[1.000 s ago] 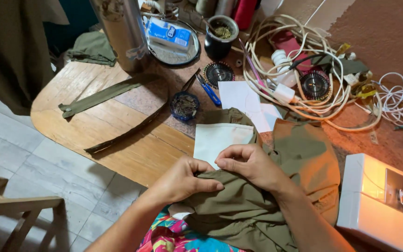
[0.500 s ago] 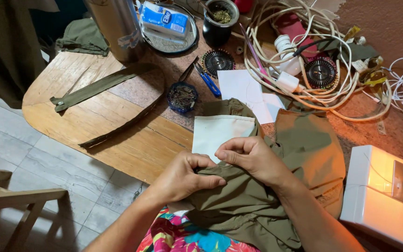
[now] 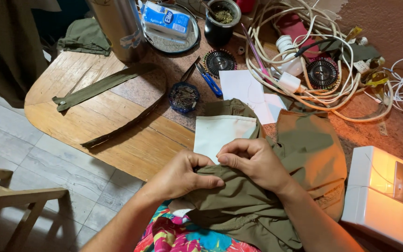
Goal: Pinning the edge of a green garment to prepare it for sewing on a workbench
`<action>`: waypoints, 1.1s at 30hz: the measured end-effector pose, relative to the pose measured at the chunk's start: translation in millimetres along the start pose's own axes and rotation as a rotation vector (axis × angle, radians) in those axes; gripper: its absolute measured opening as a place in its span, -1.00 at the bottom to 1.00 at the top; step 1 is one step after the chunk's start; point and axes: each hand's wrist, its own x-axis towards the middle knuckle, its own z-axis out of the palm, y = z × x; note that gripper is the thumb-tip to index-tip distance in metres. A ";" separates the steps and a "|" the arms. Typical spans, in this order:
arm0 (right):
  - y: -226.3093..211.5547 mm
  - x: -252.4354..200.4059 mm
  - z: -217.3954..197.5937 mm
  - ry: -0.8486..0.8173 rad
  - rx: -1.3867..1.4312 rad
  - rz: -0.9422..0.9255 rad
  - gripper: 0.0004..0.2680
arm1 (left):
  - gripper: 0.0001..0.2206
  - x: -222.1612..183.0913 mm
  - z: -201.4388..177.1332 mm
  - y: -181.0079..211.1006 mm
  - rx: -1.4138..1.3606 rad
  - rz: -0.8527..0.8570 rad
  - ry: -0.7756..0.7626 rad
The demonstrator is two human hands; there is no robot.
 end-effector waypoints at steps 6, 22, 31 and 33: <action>4.5 1.0 -0.7 0.067 -0.125 -0.184 -0.94 | -0.87 2.6 1.5 -5.8 -0.085 -0.058 -0.026; -6.0 0.3 -2.5 -0.028 -0.192 -0.293 -0.97 | -0.84 3.3 1.8 -6.5 -0.060 -0.086 0.014; 2.6 0.3 0.7 -0.012 -0.039 -0.065 -0.92 | -0.82 5.0 -0.1 -11.8 -0.037 -0.068 0.037; 5.8 0.7 0.8 -0.007 -0.033 -0.015 -0.92 | -0.84 5.5 -0.1 -11.6 -0.027 -0.069 0.031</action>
